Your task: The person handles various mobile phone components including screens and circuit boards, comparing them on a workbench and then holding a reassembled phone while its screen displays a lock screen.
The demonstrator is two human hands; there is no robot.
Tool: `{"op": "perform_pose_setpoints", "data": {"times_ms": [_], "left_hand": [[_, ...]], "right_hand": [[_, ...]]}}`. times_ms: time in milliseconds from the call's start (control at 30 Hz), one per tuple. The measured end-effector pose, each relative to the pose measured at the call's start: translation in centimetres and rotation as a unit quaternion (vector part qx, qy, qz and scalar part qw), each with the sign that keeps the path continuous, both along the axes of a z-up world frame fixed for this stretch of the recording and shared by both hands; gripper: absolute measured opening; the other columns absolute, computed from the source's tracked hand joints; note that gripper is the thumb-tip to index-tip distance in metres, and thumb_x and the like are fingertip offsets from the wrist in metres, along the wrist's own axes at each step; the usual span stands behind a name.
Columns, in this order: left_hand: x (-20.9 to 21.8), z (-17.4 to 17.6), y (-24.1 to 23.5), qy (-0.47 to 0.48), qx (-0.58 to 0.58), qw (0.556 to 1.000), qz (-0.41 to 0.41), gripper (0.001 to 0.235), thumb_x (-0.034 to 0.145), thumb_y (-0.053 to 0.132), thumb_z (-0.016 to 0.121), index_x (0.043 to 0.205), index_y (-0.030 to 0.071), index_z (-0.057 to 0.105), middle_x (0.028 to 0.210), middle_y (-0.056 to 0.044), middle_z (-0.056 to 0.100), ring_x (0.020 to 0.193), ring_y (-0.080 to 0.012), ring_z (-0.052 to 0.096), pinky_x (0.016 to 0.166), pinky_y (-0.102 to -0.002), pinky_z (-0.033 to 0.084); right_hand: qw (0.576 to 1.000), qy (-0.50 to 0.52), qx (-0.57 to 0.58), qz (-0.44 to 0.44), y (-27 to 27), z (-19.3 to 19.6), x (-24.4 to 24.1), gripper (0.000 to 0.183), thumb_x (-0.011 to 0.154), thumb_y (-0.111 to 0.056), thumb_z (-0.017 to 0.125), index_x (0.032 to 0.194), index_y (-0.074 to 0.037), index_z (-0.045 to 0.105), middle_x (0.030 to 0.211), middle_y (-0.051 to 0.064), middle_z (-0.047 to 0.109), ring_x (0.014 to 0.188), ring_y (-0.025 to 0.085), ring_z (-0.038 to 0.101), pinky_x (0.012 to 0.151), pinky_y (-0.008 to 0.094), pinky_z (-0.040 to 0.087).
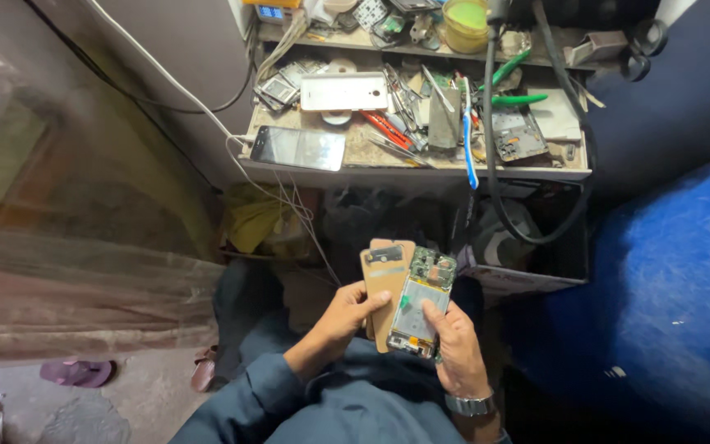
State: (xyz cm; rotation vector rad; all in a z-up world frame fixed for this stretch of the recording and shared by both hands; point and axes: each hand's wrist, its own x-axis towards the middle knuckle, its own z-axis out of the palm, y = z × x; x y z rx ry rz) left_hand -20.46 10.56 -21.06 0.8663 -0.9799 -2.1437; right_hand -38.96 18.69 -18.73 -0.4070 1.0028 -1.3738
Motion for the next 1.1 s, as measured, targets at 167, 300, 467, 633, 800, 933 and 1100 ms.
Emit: {"op": "perform_pose_setpoints", "data": {"times_ms": [167, 300, 467, 633, 800, 933, 1100], "left_hand": [[0.8, 0.6, -0.4, -0.016, 0.023, 0.999, 0.025, 0.035, 0.095, 0.026, 0.069, 0.120, 0.000, 0.069, 0.104, -0.008, 0.077, 0.088, -0.0138, 0.073, 0.077, -0.028, 0.059], [1.7, 1.0, -0.8, -0.016, 0.043, 0.999, 0.012, 0.034, 0.094, 0.025, 0.069, 0.118, 0.002, 0.068, 0.101, -0.009, 0.076, 0.086, -0.0159, 0.074, 0.073, -0.029, 0.059], [2.6, 1.2, -1.6, 0.013, 0.024, 1.000, 0.004, 0.035, 0.095, 0.025, 0.071, 0.119, 0.000, 0.068, 0.104, -0.009, 0.076, 0.088, -0.0143, 0.074, 0.075, -0.027, 0.060], [4.6, 1.7, -2.3, 0.007, 0.016, 1.000, 0.019, 0.034, 0.094, 0.025, 0.071, 0.119, 0.000, 0.069, 0.102, -0.007, 0.077, 0.085, -0.0114, 0.074, 0.072, -0.024, 0.060], [7.6, 2.4, -2.1, -0.008, 0.014, 0.998, 0.056, 0.031, 0.093, 0.023, 0.071, 0.114, 0.001, 0.071, 0.090, -0.006, 0.077, 0.068, -0.0091, 0.071, 0.053, -0.021, 0.050], [9.4, 1.9, -1.8, -0.006, 0.005, 0.997, 0.074, 0.028, 0.095, 0.024, 0.073, 0.109, -0.001, 0.071, 0.079, -0.007, 0.074, 0.051, -0.0065, 0.059, 0.043, -0.019, 0.042], [9.7, 1.7, -1.7, 0.014, 0.026, 0.996, 0.081, 0.026, 0.094, 0.023, 0.074, 0.107, 0.000, 0.071, 0.075, -0.007, 0.071, 0.046, -0.0057, 0.056, 0.040, -0.019, 0.040]], "right_hand": [[0.998, -0.029, 0.030, -0.035, 0.0, -0.7, -1.3, 0.036, 0.103, -0.020, 0.055, 0.128, 0.005, 0.061, 0.115, 0.015, 0.074, 0.098, 0.021, 0.073, 0.088, 0.038, 0.059], [0.994, -0.049, 0.069, -0.073, 0.4, -0.3, -2.1, 0.037, 0.102, -0.020, 0.054, 0.131, 0.003, 0.059, 0.116, 0.014, 0.073, 0.100, 0.022, 0.073, 0.089, 0.039, 0.058], [0.993, -0.052, 0.065, -0.082, 0.7, 0.3, -2.0, 0.039, 0.102, -0.020, 0.053, 0.133, 0.004, 0.059, 0.118, 0.014, 0.071, 0.103, 0.022, 0.072, 0.090, 0.039, 0.059], [0.993, -0.057, 0.075, -0.069, 0.0, 0.9, -0.6, 0.039, 0.101, -0.020, 0.053, 0.133, 0.002, 0.059, 0.116, 0.015, 0.072, 0.102, 0.023, 0.072, 0.087, 0.041, 0.059], [0.996, -0.059, 0.062, -0.024, -1.8, 2.0, 1.7, 0.039, 0.102, -0.021, 0.052, 0.133, 0.002, 0.059, 0.115, 0.014, 0.073, 0.100, 0.023, 0.073, 0.086, 0.042, 0.060], [0.996, -0.057, 0.062, 0.008, -3.0, 2.7, 2.7, 0.040, 0.103, -0.022, 0.053, 0.134, 0.003, 0.059, 0.116, 0.015, 0.073, 0.100, 0.022, 0.073, 0.085, 0.040, 0.060], [0.996, -0.045, 0.070, 0.011, -3.1, 2.3, 2.4, 0.040, 0.104, -0.021, 0.053, 0.135, 0.003, 0.058, 0.117, 0.015, 0.073, 0.101, 0.022, 0.073, 0.084, 0.039, 0.060]]}}
